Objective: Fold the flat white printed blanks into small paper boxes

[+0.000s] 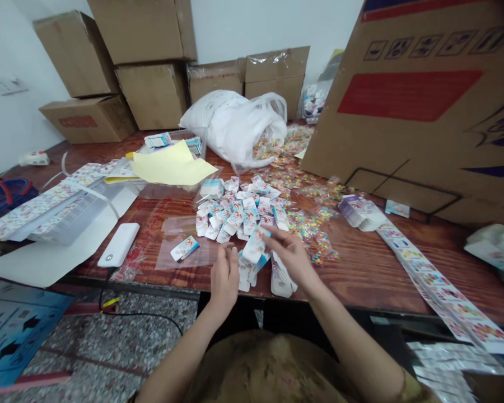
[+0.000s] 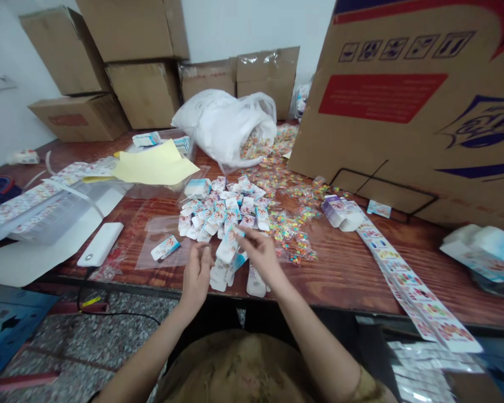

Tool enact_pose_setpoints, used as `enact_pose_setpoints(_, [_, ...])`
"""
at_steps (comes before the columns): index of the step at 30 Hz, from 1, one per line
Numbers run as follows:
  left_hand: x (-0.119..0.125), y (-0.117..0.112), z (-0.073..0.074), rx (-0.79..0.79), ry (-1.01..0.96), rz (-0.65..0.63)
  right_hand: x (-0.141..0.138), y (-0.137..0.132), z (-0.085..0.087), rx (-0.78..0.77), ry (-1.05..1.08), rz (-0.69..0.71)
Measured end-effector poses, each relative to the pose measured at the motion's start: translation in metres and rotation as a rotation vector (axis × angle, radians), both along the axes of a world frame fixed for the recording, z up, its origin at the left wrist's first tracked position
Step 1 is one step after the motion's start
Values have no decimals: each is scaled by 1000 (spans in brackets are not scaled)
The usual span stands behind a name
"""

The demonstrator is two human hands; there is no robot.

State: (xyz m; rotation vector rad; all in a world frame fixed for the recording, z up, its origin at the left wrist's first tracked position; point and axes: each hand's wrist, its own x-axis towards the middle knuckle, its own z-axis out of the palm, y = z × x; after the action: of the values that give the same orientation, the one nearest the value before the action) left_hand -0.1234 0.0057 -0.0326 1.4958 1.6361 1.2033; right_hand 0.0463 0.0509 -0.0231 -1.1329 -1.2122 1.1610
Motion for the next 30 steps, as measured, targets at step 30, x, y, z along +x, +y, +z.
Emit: enact_pose_setpoints(30, [7,8,-42,189,877,-135,9,-40,-78,332,-1118,-275])
